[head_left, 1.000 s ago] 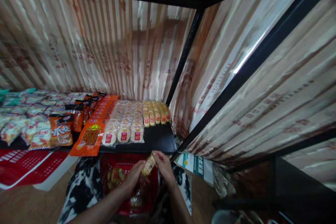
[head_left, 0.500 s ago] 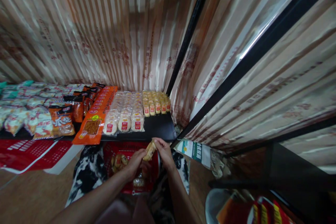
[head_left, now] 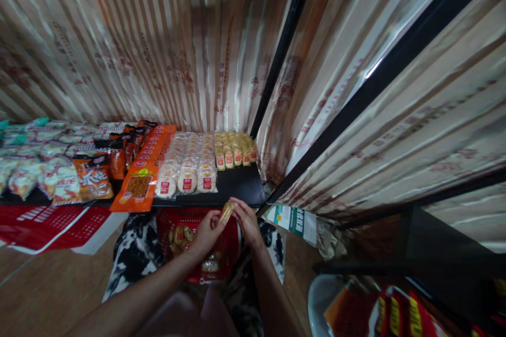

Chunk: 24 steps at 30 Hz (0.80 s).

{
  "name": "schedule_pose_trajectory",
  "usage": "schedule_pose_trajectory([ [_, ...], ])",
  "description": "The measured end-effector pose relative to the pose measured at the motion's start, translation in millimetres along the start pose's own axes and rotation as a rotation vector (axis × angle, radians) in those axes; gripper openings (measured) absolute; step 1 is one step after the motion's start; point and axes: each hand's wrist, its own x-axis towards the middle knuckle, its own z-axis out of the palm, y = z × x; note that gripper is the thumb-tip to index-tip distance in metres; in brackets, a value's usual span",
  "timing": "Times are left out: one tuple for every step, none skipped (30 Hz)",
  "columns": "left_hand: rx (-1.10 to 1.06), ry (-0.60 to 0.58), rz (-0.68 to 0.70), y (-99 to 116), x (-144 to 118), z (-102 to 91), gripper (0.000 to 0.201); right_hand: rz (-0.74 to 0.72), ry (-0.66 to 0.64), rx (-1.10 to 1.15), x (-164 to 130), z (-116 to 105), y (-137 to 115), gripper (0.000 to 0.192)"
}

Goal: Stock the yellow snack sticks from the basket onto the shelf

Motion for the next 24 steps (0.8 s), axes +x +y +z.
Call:
schedule_pose_trajectory([
  [0.044, 0.01, 0.025, -1.2, 0.6, -0.2, 0.034, 0.01, -0.003, 0.011, -0.9, 1.0, -0.9, 0.049],
  [0.086, 0.021, 0.044, -1.9, 0.9, -0.6, 0.033, 0.018, -0.004, 0.02, -1.7, 1.8, -1.6, 0.049],
  [0.127, 0.035, 0.063, -2.3, 0.9, -1.2, 0.033, 0.022, -0.005, 0.033, -2.4, 2.5, -2.2, 0.048],
  [0.167, 0.049, 0.082, -2.2, 0.9, -2.0, 0.032, 0.024, -0.007, 0.05, -2.9, 3.0, -2.6, 0.047],
  [0.206, 0.063, 0.102, -1.8, 0.7, -2.8, 0.031, 0.023, -0.01, 0.069, -3.4, 3.4, -2.9, 0.046],
  [0.242, 0.078, 0.121, -1.1, 0.6, -3.6, 0.031, 0.022, -0.014, 0.086, -3.8, 3.7, -3.3, 0.044],
  [0.276, 0.091, 0.138, 0.0, 0.4, -4.3, 0.032, 0.023, -0.018, 0.1, -4.1, 4.0, -3.8, 0.042],
  [0.305, 0.102, 0.152, 1.2, 0.4, -4.9, 0.032, 0.025, -0.02, 0.109, -4.3, 4.3, -4.4, 0.041],
  [0.33, 0.11, 0.165, 2.7, 0.3, -5.5, 0.031, 0.029, -0.02, 0.114, -4.6, 4.5, -5.0, 0.039],
  [0.352, 0.114, 0.176, 4.2, 0.4, -6.0, 0.031, 0.033, -0.016, 0.117, -4.7, 4.8, -5.7, 0.038],
  [0.37, 0.117, 0.188, 5.7, 0.5, -6.5, 0.031, 0.036, -0.008, 0.121, -4.9, 5.0, -6.4, 0.037],
  [0.388, 0.118, 0.198, 7.0, 0.6, -6.8, 0.03, 0.04, -0.001, 0.128, -4.9, 5.1, -6.9, 0.036],
  [0.406, 0.119, 0.205, 8.1, 0.7, -7.2, 0.03, 0.042, 0.007, 0.137, -5.0, 5.2, -7.3, 0.035],
  [0.424, 0.119, 0.21, 9.0, 0.7, -7.4, 0.03, 0.042, 0.012, 0.148, -4.9, 5.2, -7.4, 0.034],
  [0.441, 0.12, 0.214, 9.5, 0.7, -7.5, 0.03, 0.04, 0.012, 0.16, -4.8, 5.2, -7.4, 0.033],
  [0.457, 0.12, 0.218, 9.8, 0.7, -7.6, 0.031, 0.036, 0.009, 0.173, -4.6, 5.2, -7.3, 0.032],
  [0.47, 0.119, 0.224, 9.9, 0.8, -7.5, 0.031, 0.031, 0.003, 0.185, -4.4, 5.3, -7.1, 0.032],
  [0.479, 0.118, 0.232, 9.7, 0.9, -7.1, 0.031, 0.023, -0.003, 0.198, -4.1, 5.3, -6.9, 0.032],
  [0.484, 0.119, 0.24, 9.5, 1.2, -6.6, 0.032, 0.014, -0.006, 0.21, -3.7, 5.5, -6.7, 0.032],
  [0.488, 0.125, 0.247, 9.3, 1.7, -5.8, 0.032, 0.005, -0.007, 0.22, -3.4, 5.6, -6.5, 0.032],
  [0.491, 0.136, 0.25, 9.1, 2.5, -4.7, 0.033, -0.003, -0.008, 0.226, -3.2, 5.9, -6.4, 0.033],
  [0.493, 0.148, 0.251, 8.9, 3.4, -3.3, 0.034, -0.009, -0.01, 0.225, -3.2, 6.1, -6.3, 0.034],
  [0.496, 0.159, 0.248, 8.9, 4.6, -1.7, 0.035, -0.014, -0.012, 0.218, -3.2, 6.4, -6.3, 0.036],
  [0.498, 0.166, 0.244, 9.0, 5.9, 0.0, 0.036, -0.018, -0.014, 0.203, -3.5, 6.8, -6.2, 0.038],
])
